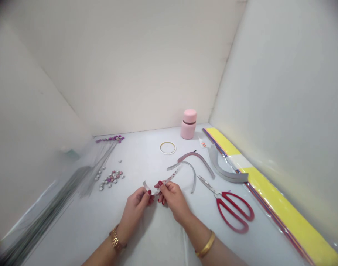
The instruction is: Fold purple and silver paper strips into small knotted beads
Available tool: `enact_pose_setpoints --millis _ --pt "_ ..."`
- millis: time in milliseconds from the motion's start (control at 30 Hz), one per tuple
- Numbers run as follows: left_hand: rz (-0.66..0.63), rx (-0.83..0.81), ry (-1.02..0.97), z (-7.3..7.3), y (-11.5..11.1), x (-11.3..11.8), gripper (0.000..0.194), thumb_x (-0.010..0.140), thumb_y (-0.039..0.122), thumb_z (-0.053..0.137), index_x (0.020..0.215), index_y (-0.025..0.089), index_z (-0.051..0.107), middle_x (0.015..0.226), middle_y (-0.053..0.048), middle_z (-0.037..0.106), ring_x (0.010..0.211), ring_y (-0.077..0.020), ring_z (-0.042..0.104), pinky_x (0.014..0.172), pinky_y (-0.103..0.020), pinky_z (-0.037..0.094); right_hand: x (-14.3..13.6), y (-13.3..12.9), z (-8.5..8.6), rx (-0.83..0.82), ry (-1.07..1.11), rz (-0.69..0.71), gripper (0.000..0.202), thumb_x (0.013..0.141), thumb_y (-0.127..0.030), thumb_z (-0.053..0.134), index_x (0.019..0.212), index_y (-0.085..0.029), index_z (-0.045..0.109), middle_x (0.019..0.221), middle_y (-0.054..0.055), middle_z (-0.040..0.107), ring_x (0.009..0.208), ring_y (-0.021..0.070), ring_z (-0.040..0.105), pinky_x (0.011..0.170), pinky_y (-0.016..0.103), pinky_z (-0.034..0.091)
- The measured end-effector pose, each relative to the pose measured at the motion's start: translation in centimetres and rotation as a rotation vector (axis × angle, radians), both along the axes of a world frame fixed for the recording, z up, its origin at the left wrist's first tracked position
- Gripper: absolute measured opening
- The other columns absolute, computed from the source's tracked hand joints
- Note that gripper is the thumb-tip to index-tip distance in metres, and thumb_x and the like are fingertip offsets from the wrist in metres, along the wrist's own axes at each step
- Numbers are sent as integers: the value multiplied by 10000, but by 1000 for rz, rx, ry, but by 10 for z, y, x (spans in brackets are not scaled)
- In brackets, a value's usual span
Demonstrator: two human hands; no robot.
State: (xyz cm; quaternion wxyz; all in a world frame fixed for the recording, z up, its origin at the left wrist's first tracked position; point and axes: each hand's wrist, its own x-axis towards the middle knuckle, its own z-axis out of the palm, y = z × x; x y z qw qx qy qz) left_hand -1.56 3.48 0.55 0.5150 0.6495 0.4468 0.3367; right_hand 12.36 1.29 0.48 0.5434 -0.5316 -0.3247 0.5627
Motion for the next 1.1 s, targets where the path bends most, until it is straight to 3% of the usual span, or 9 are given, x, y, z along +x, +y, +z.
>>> enact_pose_setpoints --millis 167,300,367,467,633,800,933,1033,1100 --pt "72 -9 -46 2 2 -1 222 806 307 461 643 174 532 578 9 544 563 -140 492 546 -218 372 3 -2 8 33 31 66 240 767 -351 539 900 -157 586 559 -24 559 427 72 473 412 189 334" --pt "131 4 -96 6 5 -2 200 803 305 463 679 170 541 606 10 546 587 -140 500 569 -224 388 2 -6 15 69 42 215 132 679 -259 618 766 -162 638 785 43 622 655 144 576 511 229 424" --pt "150 15 -111 7 6 -2 190 795 298 479 689 161 558 624 1 557 601 -143 508 577 -231 394 2 -6 14 63 33 226 153 716 -284 575 803 -173 633 851 44 615 672 137 579 512 224 427" --pt "150 35 -117 7 5 -2 175 781 282 509 710 154 603 672 -20 589 638 -153 525 602 -243 402 0 -5 10 23 9 233 269 811 -396 443 901 -182 578 760 27 616 514 92 547 423 189 372" --pt "121 61 -121 8 2 -3 149 770 252 536 713 173 649 711 -29 607 700 -164 546 660 -255 412 -5 -5 8 -4 -118 293 283 761 -423 537 720 -145 562 480 -39 508 344 56 391 342 165 238" --pt "107 2 -155 5 4 -4 155 777 266 535 845 169 636 822 -57 632 763 -174 571 706 -268 441 -2 -8 11 118 -354 168 201 782 -341 535 721 -167 615 612 -6 534 520 103 430 503 223 336" --pt "85 -70 -181 4 5 -5 268 847 328 417 941 142 585 722 -47 606 633 -145 563 597 -251 466 2 -9 11 210 -506 91 154 779 -289 539 756 -189 654 715 26 548 676 155 465 660 271 350" --pt "30 -93 -175 3 4 -3 275 838 337 436 923 131 598 679 -43 597 601 -141 558 559 -243 469 1 -8 9 221 -530 88 167 796 -280 513 781 -181 647 722 34 567 690 159 497 655 268 377" --pt "2 -78 -163 3 3 -2 246 802 317 502 940 142 607 752 -57 609 628 -147 568 556 -242 473 -1 -8 8 203 -512 122 206 814 -297 483 750 -163 625 631 19 567 579 136 503 543 238 396"
